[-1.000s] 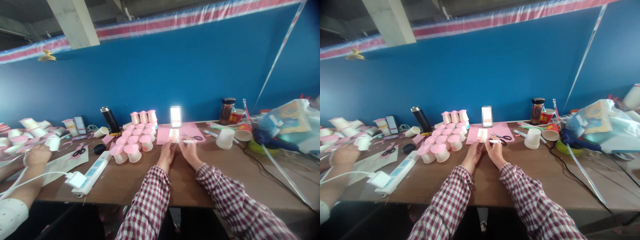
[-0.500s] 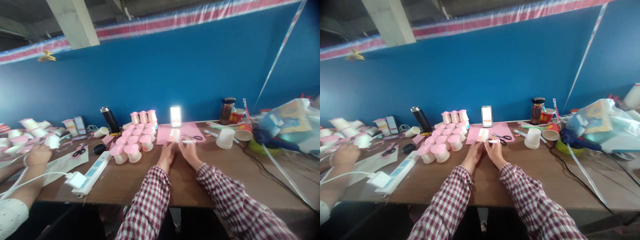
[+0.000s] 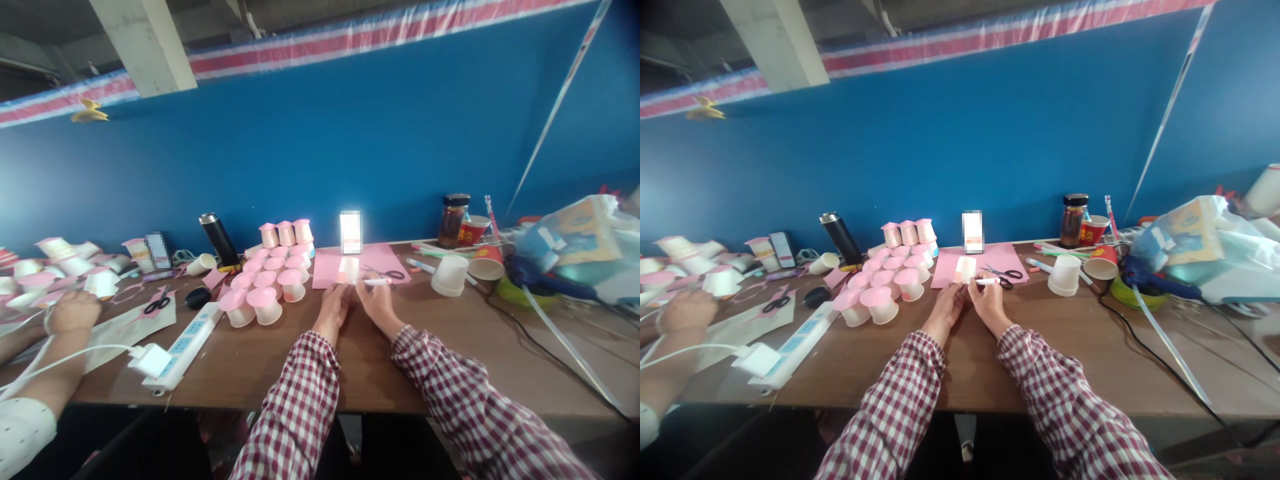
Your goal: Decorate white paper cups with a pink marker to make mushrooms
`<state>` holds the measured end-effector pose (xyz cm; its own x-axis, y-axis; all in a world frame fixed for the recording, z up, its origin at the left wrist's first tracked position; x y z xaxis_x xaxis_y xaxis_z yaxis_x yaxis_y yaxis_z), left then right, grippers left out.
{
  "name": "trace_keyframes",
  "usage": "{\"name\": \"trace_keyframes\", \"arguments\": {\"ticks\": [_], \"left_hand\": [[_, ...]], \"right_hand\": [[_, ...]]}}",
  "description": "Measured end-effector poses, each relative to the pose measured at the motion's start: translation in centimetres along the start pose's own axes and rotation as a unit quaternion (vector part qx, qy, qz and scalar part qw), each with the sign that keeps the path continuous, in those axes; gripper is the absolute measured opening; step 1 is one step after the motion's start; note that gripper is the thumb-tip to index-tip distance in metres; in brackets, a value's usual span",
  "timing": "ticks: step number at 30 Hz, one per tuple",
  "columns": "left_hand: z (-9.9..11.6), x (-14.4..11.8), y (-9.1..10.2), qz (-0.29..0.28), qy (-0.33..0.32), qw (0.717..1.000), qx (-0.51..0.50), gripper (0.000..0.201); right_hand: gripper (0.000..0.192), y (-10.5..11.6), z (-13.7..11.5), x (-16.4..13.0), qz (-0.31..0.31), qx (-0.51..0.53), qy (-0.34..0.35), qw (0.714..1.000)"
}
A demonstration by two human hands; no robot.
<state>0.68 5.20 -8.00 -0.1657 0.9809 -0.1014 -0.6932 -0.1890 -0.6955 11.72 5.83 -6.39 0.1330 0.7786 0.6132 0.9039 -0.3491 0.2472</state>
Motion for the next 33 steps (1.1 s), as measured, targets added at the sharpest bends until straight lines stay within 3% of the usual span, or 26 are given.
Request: {"name": "trace_keyframes", "arguments": {"ticks": [33], "left_hand": [[0.12,-0.07,-0.10,0.006,-0.009,1.000,-0.006,0.013]], "right_hand": [[0.016,0.05,0.04,0.11,0.005,-0.002,-0.009,1.000]]}}
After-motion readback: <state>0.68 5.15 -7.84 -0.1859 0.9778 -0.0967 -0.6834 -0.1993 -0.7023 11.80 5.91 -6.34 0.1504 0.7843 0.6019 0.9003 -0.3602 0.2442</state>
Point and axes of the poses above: each hand's wrist, its own x-axis towards the middle knuckle, its own y-axis out of the back of the hand, z = x × y, the point moved 1 cm from there along x, towards the middle knuckle, and after that the axes turned 3 degrees about z, right-handed, at the moved point
